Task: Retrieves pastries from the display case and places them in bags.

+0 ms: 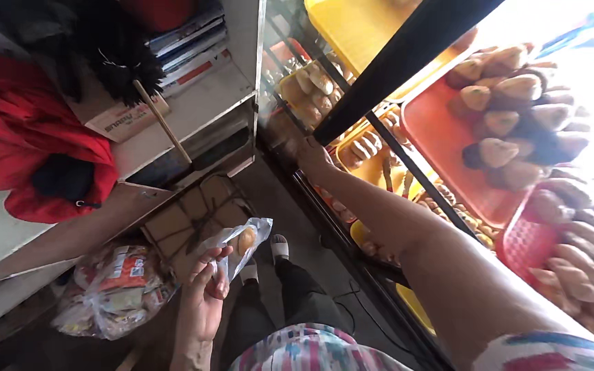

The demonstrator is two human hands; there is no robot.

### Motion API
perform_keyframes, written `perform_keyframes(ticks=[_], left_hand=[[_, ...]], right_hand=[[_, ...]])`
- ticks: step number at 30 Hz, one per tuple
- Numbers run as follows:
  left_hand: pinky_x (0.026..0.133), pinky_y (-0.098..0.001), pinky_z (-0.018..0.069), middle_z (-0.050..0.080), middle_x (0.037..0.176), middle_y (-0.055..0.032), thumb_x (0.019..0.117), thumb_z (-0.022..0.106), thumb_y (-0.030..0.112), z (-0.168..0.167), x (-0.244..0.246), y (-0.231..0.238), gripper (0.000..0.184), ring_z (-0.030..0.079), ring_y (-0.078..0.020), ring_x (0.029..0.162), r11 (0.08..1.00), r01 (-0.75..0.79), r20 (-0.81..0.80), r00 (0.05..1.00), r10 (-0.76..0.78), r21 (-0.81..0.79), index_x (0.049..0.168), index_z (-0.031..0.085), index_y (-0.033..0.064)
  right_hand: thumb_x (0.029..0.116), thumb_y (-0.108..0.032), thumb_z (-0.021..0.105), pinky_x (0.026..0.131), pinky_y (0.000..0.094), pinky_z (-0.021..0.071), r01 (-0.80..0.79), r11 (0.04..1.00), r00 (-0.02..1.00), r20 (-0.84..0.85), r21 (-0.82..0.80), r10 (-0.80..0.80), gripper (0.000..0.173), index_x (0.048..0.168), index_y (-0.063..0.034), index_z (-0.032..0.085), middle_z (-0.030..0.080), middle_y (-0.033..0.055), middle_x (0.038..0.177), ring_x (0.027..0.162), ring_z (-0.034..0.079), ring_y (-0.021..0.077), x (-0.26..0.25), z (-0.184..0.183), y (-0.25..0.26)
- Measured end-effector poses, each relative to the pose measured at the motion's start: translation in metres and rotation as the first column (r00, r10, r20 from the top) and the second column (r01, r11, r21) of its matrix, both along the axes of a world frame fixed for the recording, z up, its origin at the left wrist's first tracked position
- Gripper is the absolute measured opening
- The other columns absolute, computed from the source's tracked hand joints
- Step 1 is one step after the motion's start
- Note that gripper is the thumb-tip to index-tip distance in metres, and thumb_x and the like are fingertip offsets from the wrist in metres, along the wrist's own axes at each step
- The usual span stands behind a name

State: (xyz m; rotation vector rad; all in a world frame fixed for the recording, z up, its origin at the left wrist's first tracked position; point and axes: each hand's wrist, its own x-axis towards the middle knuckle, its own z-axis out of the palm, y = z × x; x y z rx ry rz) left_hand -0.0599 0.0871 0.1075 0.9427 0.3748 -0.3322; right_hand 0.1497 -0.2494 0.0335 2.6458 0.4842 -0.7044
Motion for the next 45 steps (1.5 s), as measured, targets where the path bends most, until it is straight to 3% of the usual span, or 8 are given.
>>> perform_keyframes(ticks=[9, 14, 23, 28, 31, 36, 39, 45], left_hand=[[0.050, -0.0176, 0.0470, 0.068, 0.126, -0.0178, 0.0997, 0.054, 0.021, 0.009, -0.027, 0.043, 0.028, 0.062, -0.0064, 0.063, 0.998, -0.059, 0.016, 0.998, 0.059, 0.002, 0.118, 0.071, 0.0095], [0.048, -0.0173, 0.0464, 0.070, 0.121, -0.0161, 0.1000, 0.047, 0.018, 0.002, -0.040, 0.052, 0.031, 0.060, -0.0054, 0.059, 0.996, -0.081, -0.018, 0.997, 0.081, 0.023, 0.116, 0.071, 0.0075], [0.048, -0.0167, 0.0454, 0.071, 0.117, -0.0167, 0.1036, 0.036, 0.014, 0.007, -0.018, 0.040, 0.037, 0.058, -0.0052, 0.058, 1.000, 0.013, 0.008, 1.000, -0.013, 0.027, 0.120, 0.067, 0.0038], [0.047, -0.0174, 0.0443, 0.071, 0.117, -0.0170, 0.1016, 0.037, 0.012, 0.013, 0.000, 0.015, 0.036, 0.058, -0.0059, 0.058, 0.999, 0.048, 0.013, 0.999, -0.048, 0.011, 0.118, 0.067, 0.0035], [0.048, -0.0176, 0.0442, 0.071, 0.118, -0.0169, 0.1032, 0.034, 0.012, 0.017, 0.007, -0.001, 0.037, 0.058, -0.0058, 0.058, 0.995, 0.095, 0.016, 0.995, -0.095, 0.015, 0.119, 0.066, 0.0041], [0.048, -0.0169, 0.0436, 0.071, 0.118, -0.0150, 0.1048, 0.031, 0.012, 0.027, 0.023, -0.024, 0.039, 0.056, -0.0047, 0.057, 0.988, 0.151, -0.009, 0.989, -0.151, 0.028, 0.122, 0.065, 0.0046], [0.048, -0.0166, 0.0435, 0.071, 0.116, -0.0159, 0.1043, 0.031, 0.011, 0.034, 0.027, -0.037, 0.039, 0.056, -0.0049, 0.057, 0.989, 0.146, -0.014, 0.989, -0.146, 0.002, 0.121, 0.065, 0.0043], [0.048, -0.0168, 0.0433, 0.072, 0.114, -0.0160, 0.1056, 0.032, 0.012, 0.030, 0.030, -0.065, 0.038, 0.055, -0.0039, 0.055, 0.981, 0.195, -0.046, 0.980, -0.193, 0.024, 0.121, 0.066, 0.0026]], right_hand=[[0.0999, 0.001, 0.051, 0.115, 0.0556, 0.0383, 0.313, 0.949, 0.950, -0.007, 0.032, -0.313, 0.033, 0.130, 0.0142, 0.058, 0.049, 0.0319, 0.145, 0.138, 0.046, 0.0460, -0.036, -0.010, 0.007], [0.0946, 0.002, 0.060, 0.107, 0.0616, 0.0450, 0.652, 0.729, 0.755, -0.091, 0.208, -0.650, 0.047, 0.140, 0.0102, 0.050, 0.048, 0.0327, 0.145, 0.135, 0.048, 0.0499, -0.114, -0.009, -0.014], [0.1034, -0.027, 0.054, 0.111, 0.0601, 0.0394, 0.611, 0.731, 0.774, -0.034, 0.303, -0.633, 0.037, 0.127, -0.0014, 0.067, 0.063, 0.0253, 0.133, 0.129, 0.055, 0.0435, -0.255, 0.035, -0.053], [0.0974, -0.013, 0.062, 0.090, 0.0448, 0.0556, 0.249, 0.316, 0.013, 0.323, 0.915, -0.946, 0.030, 0.108, 0.0153, 0.061, 0.065, 0.0273, 0.105, 0.100, 0.066, 0.0317, -0.344, 0.114, -0.051], [0.0986, -0.003, 0.056, 0.091, 0.0256, 0.0534, -0.075, 0.327, -0.203, 0.307, 0.942, -0.930, 0.030, 0.120, 0.0140, 0.046, 0.060, 0.0151, 0.112, 0.103, 0.062, 0.0107, -0.358, 0.141, -0.067], [0.1128, -0.036, 0.023, 0.110, 0.0337, 0.0472, -0.407, -0.090, -0.098, -0.141, 0.909, -0.985, 0.057, 0.153, 0.0043, 0.017, 0.046, 0.0159, 0.147, 0.133, 0.052, 0.0157, -0.318, 0.158, -0.076], [0.1103, -0.050, 0.026, 0.113, 0.0361, 0.0453, -0.437, -0.121, -0.047, -0.157, 0.891, -0.987, 0.073, 0.155, 0.0056, 0.009, 0.043, 0.0191, 0.149, 0.136, 0.050, 0.0196, -0.295, 0.152, -0.070], [0.0861, -0.087, 0.039, 0.113, 0.0410, 0.0454, -0.382, -0.397, 0.373, -0.254, 0.834, -0.892, 0.108, 0.151, -0.0016, 0.031, 0.058, 0.0062, 0.142, 0.133, 0.054, 0.0177, -0.271, 0.155, -0.078]])
